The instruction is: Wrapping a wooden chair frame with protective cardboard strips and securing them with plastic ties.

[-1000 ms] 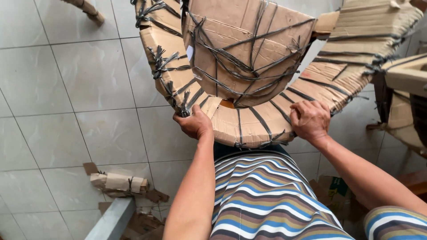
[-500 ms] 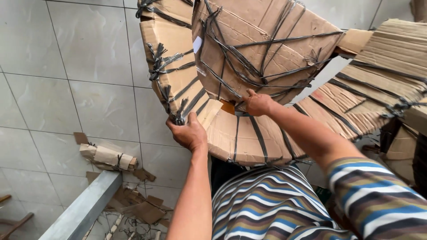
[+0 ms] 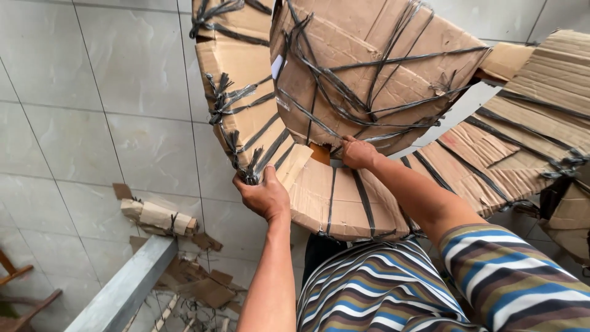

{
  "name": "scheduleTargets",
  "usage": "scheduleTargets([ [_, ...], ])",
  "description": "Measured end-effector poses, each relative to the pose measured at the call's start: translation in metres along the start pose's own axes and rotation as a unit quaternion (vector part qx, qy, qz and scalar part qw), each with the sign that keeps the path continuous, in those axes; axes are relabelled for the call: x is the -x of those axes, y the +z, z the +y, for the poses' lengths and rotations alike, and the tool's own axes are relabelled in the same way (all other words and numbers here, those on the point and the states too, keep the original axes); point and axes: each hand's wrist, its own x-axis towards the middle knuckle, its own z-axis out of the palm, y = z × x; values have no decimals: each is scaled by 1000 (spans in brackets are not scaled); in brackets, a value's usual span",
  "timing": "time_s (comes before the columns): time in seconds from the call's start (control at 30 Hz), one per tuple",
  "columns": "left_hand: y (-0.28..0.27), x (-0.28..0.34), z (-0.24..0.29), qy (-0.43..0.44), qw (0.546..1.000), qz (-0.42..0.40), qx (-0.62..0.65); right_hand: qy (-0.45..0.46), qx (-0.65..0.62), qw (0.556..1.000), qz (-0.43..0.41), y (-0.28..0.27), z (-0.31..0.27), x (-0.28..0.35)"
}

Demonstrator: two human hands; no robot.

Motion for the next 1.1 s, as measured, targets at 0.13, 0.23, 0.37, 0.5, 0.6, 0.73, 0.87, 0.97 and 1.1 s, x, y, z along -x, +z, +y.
scheduleTargets([
  [0.13,2,-2,-4,14,1000,-3,17,368,-274,852,-251,-118,-2,-52],
  [0.23,0,-1,-4,1,1000,-13,9,353,-293,870,-181,-211,-5,-77],
  [0.37,-1,-3,-4,-4,1000,-27,1,389,-248,886,-50,-273,-23,-86],
  [0.5,-24,12,16,5,999,-49,10,481,-299,822,52,-340,-60,-81],
  [0.6,-24,11,8,19,998,-64,12,496,-432,715,237,-412,-103,-67],
  [0.73,-24,8,-2,45,995,-81,36,524,-423,664,326,-403,-126,-15],
  [0.87,-34,-1,-15,90,980,-143,103,539,-412,654,333,-404,-158,22],
  [0.97,-63,3,-30,140,959,-207,137,540,-421,642,346,-405,-186,41],
  [1.1,-113,33,-31,449,840,-237,191,508,-480,614,366,-426,-226,38],
])
